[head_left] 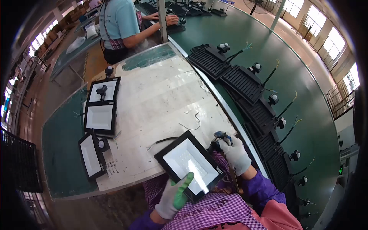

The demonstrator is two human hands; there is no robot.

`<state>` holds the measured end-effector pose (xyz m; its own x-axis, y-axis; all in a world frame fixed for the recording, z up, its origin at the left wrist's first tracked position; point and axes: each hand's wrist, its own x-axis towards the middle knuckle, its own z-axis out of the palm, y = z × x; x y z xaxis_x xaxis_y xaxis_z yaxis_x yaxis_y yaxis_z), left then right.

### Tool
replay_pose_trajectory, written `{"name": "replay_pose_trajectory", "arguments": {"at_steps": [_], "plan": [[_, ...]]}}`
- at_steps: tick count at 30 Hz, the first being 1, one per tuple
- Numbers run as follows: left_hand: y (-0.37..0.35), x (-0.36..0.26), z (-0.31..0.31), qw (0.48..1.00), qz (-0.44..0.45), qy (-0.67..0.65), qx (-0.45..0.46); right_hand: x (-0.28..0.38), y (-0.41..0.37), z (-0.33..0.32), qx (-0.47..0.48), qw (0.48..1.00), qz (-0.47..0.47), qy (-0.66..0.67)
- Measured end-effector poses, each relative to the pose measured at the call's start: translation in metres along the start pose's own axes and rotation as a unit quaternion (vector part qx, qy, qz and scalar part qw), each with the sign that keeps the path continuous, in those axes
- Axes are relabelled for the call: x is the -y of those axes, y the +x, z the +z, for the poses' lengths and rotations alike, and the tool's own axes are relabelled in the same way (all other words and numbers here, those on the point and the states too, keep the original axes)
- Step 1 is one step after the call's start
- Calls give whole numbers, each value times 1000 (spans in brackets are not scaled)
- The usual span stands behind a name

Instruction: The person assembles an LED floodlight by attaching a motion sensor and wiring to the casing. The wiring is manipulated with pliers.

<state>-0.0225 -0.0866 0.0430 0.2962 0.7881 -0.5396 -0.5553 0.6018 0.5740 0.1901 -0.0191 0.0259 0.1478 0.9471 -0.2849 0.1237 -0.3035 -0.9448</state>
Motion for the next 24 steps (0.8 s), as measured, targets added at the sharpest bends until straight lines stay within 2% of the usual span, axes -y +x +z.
{"name": "replay_pose_trajectory", "arguments": {"at_steps": [2,4,5,6,8,9,11,12,14,17,21,24], "plan": [[8,29,-23,1000,-11,26,-3,10,-14,-1,2,997,-16,-72],[13,41,-33,975,97,197,30,18,-14,-7,10,984,-47,-174],[11,44,-40,932,139,333,38,17,-9,-11,-17,961,-162,-221],[9,44,-41,869,180,459,45,32,-15,-13,-47,961,-113,-249],[11,47,-29,971,106,215,5,29,-20,-14,-131,927,-228,-267],[11,47,-23,994,63,88,-15,34,-23,-13,-45,960,-151,-232],[7,40,-12,998,48,24,-27,55,-37,-7,122,981,12,-151],[8,38,-9,999,41,-7,-32,65,-39,-1,166,963,185,-101],[10,41,-8,998,49,-25,-37,28,-28,3,225,958,177,-32],[13,53,-21,994,51,-90,-30,41,-22,13,186,939,288,5],[19,65,-28,990,51,-114,-61,49,-13,27,120,950,287,-17],[19,61,-29,993,45,-99,-44,63,-6,33,145,941,302,-57]]}}
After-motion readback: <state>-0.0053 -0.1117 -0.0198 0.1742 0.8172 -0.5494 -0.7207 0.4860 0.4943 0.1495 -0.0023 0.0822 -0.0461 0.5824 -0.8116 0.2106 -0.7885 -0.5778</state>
